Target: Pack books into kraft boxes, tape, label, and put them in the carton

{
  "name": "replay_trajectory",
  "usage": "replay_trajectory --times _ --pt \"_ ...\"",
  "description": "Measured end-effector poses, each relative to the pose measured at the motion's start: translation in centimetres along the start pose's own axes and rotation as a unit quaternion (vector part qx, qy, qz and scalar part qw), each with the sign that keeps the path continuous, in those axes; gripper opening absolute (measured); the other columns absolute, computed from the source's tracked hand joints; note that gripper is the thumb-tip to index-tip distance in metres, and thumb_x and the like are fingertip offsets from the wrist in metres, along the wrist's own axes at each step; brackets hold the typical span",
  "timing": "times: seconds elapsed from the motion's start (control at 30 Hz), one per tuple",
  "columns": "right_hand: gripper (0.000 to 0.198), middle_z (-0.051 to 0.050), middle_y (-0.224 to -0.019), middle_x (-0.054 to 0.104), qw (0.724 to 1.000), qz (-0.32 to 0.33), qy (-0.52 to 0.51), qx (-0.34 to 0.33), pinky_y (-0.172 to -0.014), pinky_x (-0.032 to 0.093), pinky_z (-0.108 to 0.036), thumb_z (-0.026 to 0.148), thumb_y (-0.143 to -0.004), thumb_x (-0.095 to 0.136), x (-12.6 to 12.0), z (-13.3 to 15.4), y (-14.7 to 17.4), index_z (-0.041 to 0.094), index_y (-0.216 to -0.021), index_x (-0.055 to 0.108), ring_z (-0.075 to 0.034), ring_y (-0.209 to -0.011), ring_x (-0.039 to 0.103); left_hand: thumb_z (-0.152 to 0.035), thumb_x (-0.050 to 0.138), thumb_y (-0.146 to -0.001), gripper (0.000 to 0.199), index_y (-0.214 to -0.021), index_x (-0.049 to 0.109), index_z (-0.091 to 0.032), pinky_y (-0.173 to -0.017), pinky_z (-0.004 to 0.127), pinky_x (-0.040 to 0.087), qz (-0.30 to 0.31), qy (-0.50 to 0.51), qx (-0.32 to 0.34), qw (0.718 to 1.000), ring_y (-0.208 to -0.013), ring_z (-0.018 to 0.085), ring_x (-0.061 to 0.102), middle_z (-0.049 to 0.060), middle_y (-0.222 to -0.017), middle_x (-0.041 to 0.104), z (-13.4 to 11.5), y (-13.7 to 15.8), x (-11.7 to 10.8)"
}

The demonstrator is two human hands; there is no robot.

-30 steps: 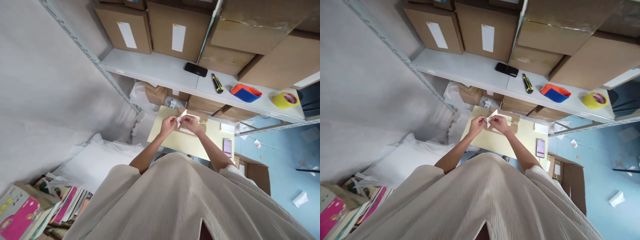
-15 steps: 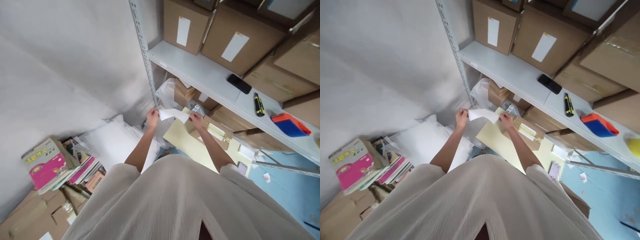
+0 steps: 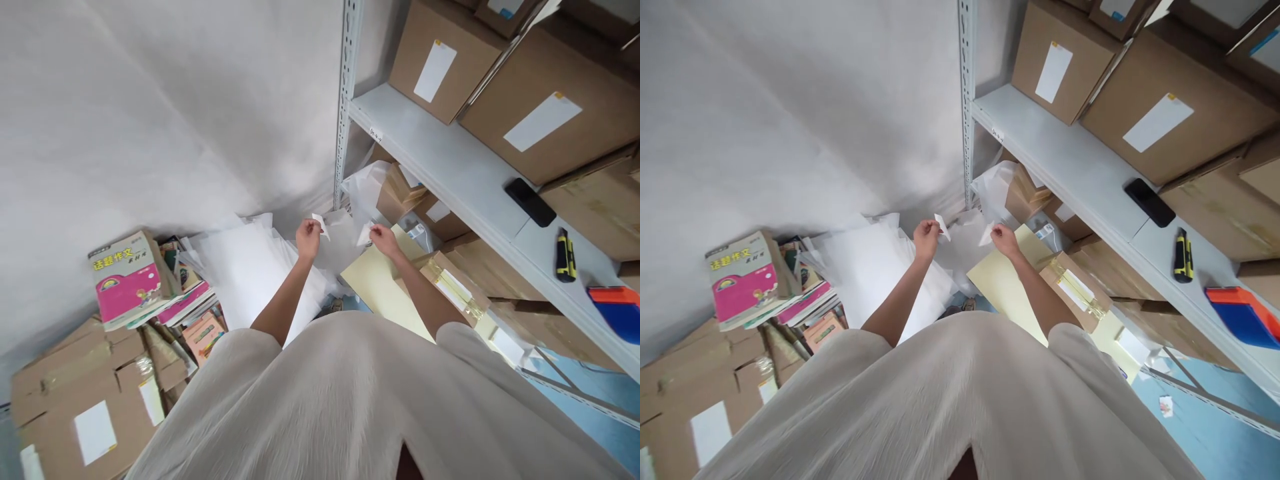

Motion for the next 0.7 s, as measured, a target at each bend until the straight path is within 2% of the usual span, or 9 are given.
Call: replay_trajectory --times 0.1,0.17,0.27,0.37,0.47,0.6,0.7 --pt "0.045 0.001 -0.089 0.075 0.997 0.069 -0.007 -0.045 -0.087 0.061 -0.035 0.047 -0.08 0.081 0.9 1.6 0.3 0.028 -0.12 0.083 -0.02 -0.078 0.067 -0.034 0.064 -0.098 0.014 -0.087 0.065 -0.026 -0.08 0.031 0.061 0.018 0.017 -0.031 0.999 -0.081 0.02 0.08 0.001 -0.083 0.075 0.1 0.7 1.2" --pt "0.049 -0.001 -0.093 0.076 0.995 0.072 0.009 -0.066 -0.092 0.061 -0.035 0.045 -0.083 0.083 1.2 2.5 0.9 0.028 -0.129 0.083 -0.02 -0.081 0.068 -0.035 0.066 -0.098 0.014 -0.087 0.065 -0.026 -0.08 0.033 0.062 0.038 0.022 -0.036 0.998 -0.082 0.021 0.081 0.001 -0.084 0.077 -0.1 1.0 2.1" --pt "0.038 -0.002 -0.098 0.078 0.994 0.052 0.034 -0.094 -0.092 0.06 -0.036 0.048 -0.089 0.081 1.3 3.6 2.3 0.028 -0.121 0.081 -0.021 -0.082 0.069 -0.033 0.069 -0.098 0.013 -0.088 0.066 -0.026 -0.08 0.034 0.064 0.059 0.046 -0.043 0.996 -0.08 0.021 0.081 0.002 -0.084 0.078 -0.3 1.4 3.7" --pt "0.032 -0.003 -0.106 0.079 0.989 0.033 0.088 -0.115 -0.088 0.059 -0.036 0.051 -0.089 0.084 1.2 4.3 4.0 0.028 -0.109 0.076 -0.021 -0.083 0.069 -0.031 0.069 -0.099 0.013 -0.087 0.066 -0.026 -0.08 0.034 0.065 0.087 0.081 -0.047 0.992 -0.079 0.02 0.081 0.001 -0.082 0.076 -0.6 2.0 5.6" --pt "0.029 -0.003 -0.113 0.077 0.98 -0.005 0.155 -0.123 -0.087 0.057 -0.035 0.046 -0.089 0.086 0.5 4.4 5.6 0.028 -0.106 0.072 -0.02 -0.085 0.069 -0.032 0.071 -0.1 0.015 -0.087 0.065 -0.025 -0.081 0.034 0.065 0.123 0.109 -0.046 0.985 -0.079 0.019 0.08 0.0 -0.082 0.074 -1.1 3.0 7.7" --pt "0.007 -0.005 -0.111 0.076 0.967 -0.066 0.211 -0.128 -0.089 0.055 -0.034 0.033 -0.1 0.072 -1.8 3.6 7.6 0.026 -0.102 0.07 -0.022 -0.089 0.071 -0.033 0.071 -0.1 0.016 -0.088 0.065 -0.025 -0.084 0.035 0.066 0.182 0.136 -0.056 0.972 -0.081 0.019 0.081 0.0 -0.083 0.074 -1.8 4.7 10.7" --pt "0.009 -0.006 -0.106 0.076 0.963 -0.106 0.219 -0.114 -0.089 0.055 -0.034 0.027 -0.103 0.064 -4.3 2.6 9.3 0.026 -0.097 0.07 -0.023 -0.092 0.072 -0.037 0.073 -0.1 0.017 -0.09 0.066 -0.025 -0.088 0.036 0.065 0.229 0.145 -0.054 0.961 -0.085 0.02 0.082 0.001 -0.087 0.077 -2.4 6.3 13.0"
Point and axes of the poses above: each hand's wrist, its own y-axis away from the middle knuckle, its own x-axis out of the palm, z = x × y, the point moved 1 cm from there along -y, towards the middle knuckle
